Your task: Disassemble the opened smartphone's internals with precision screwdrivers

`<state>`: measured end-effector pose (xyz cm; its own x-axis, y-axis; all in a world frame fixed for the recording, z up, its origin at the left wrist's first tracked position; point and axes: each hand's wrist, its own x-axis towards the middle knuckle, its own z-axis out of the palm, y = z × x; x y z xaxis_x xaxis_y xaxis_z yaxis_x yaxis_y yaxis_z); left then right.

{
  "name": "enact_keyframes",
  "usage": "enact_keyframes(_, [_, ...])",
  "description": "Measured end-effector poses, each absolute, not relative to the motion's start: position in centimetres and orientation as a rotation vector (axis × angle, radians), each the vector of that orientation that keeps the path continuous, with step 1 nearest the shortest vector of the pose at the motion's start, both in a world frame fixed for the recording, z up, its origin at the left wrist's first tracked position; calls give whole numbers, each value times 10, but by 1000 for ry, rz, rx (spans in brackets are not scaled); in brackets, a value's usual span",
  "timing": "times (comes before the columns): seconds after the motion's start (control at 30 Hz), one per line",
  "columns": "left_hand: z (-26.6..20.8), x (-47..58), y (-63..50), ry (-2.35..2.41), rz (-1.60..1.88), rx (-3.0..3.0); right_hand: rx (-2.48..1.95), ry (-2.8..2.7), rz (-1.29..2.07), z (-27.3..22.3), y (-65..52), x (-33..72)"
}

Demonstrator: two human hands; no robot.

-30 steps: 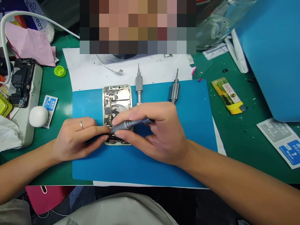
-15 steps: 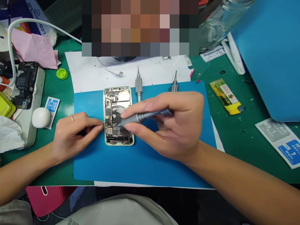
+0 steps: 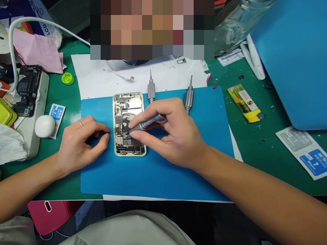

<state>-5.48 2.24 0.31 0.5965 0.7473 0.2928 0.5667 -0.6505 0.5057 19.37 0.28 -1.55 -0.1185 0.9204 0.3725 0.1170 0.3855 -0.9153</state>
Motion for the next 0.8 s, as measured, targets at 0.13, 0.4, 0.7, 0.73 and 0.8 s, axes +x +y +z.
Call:
enact_keyframes(0.13, [4,-54,24,1052,694,2459,-949,-1504,914,-16,4,192])
enact_keyframes(0.4, [5,-56,24,967,705,2477,-951,-1517,827,-20,5,192])
enact_keyframes(0.7, [3,-56,26,952,703,2540,-917,-1629,717,-19,5,197])
enact_keyframes(0.73, [3,-56,26,952,701,2558,-924,-1631,701,-19,5,197])
enact_keyframes(0.8, [3,-56,26,915,699,2609,-961,-1626,664,-18,5,199])
